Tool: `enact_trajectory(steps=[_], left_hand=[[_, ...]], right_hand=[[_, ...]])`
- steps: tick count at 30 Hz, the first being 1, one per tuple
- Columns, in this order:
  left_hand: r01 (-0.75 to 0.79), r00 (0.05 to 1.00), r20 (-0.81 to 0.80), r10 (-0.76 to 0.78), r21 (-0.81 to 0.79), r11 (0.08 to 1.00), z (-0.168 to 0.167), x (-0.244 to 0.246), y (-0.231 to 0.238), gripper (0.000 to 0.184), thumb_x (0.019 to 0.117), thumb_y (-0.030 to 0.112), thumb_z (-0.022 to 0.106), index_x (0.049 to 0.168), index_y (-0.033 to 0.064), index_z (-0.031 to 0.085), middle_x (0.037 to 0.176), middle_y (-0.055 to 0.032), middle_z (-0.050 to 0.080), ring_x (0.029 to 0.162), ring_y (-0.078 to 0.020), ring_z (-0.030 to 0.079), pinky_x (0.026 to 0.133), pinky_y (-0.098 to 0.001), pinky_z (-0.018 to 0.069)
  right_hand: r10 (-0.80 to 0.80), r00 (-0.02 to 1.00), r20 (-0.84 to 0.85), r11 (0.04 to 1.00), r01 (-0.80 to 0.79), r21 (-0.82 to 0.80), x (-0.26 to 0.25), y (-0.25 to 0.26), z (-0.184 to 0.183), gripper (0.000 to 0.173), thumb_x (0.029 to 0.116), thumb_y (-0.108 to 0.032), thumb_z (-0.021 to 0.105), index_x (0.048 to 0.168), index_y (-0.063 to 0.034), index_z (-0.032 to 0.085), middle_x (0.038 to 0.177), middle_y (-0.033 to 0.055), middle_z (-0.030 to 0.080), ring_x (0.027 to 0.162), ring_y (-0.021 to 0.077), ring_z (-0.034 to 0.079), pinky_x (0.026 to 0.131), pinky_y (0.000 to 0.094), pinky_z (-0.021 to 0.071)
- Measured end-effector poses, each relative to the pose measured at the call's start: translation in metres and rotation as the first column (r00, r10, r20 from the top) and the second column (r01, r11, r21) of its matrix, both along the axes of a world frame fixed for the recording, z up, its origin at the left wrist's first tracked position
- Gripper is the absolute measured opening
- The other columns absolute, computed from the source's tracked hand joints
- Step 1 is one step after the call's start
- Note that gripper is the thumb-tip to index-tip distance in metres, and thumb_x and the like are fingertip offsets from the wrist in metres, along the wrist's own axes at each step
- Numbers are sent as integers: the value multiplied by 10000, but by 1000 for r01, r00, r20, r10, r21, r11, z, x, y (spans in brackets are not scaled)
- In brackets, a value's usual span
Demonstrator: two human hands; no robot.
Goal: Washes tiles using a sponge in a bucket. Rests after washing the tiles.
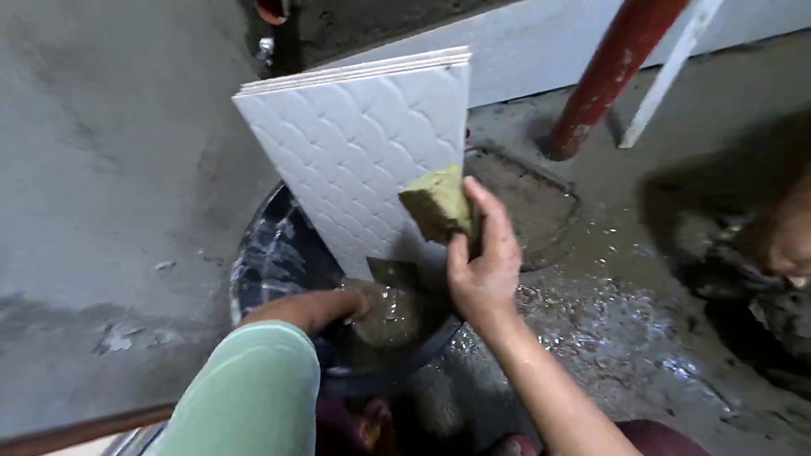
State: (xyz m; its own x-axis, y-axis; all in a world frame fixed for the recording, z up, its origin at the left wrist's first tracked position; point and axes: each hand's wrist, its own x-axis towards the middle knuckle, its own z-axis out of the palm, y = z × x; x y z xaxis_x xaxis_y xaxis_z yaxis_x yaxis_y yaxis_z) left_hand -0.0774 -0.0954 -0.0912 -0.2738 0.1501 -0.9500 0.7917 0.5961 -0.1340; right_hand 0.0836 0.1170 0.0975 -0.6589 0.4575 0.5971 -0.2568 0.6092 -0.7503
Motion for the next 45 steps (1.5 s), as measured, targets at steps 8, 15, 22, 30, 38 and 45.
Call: enact_trajectory(steps=[8,15,22,30,38,45], left_hand=[[-16,984,176,1,85,996,40,3,40,467,1028,336,620,1308,-39,628,1227,-303,647,1168,-468,609,991,-665,443],[-97,995,75,62,798,595,265,-8,49,391,964,126,708,1330,0,656,1266,-220,675,1196,-346,639,1062,-542,466],[612,739,-571,358,791,-4,354,-20,64,395,969,134,679,1356,58,661,1331,-223,643,1230,-387,627,1059,-536,489],[579,728,-590,349,802,150,344,-36,129,351,1046,262,583,1347,114,688,1216,-202,691,1189,-425,613,1014,-592,466],[540,675,-528,515,830,142,328,-40,86,306,1038,200,598,1306,96,702,1308,-217,630,1206,-444,584,1011,-587,479],[551,491,-326,808,834,2,294,-60,28,333,1031,152,606,1344,59,676,1382,-241,588,1274,-459,537,1089,-572,413]], right_hand=[[1,1000,-27,1000,-2,-19,-4,2,-3,489,908,1,552,1392,-19,614,1274,149,686,1148,204,679,956,342,573],[6,1000,-31,1000,-7,-25,-4,3,-1,478,895,-8,550,1366,32,616,1247,205,687,1126,250,688,962,357,564],[-11,993,-116,998,4,-69,-4,4,-3,461,891,-4,536,1336,103,593,1250,243,679,1148,223,686,982,318,556],[6,998,-66,999,-8,-40,-5,6,-5,463,895,5,520,1343,83,605,1274,225,673,1186,232,671,1021,319,537],[35,999,-36,999,-34,26,-7,8,-3,460,902,-1,511,1342,102,594,1282,237,667,1209,236,658,1038,320,524],[38,999,-35,998,-37,50,-3,7,-2,478,875,9,519,1338,80,609,1282,219,674,1190,250,668,1017,342,539]])
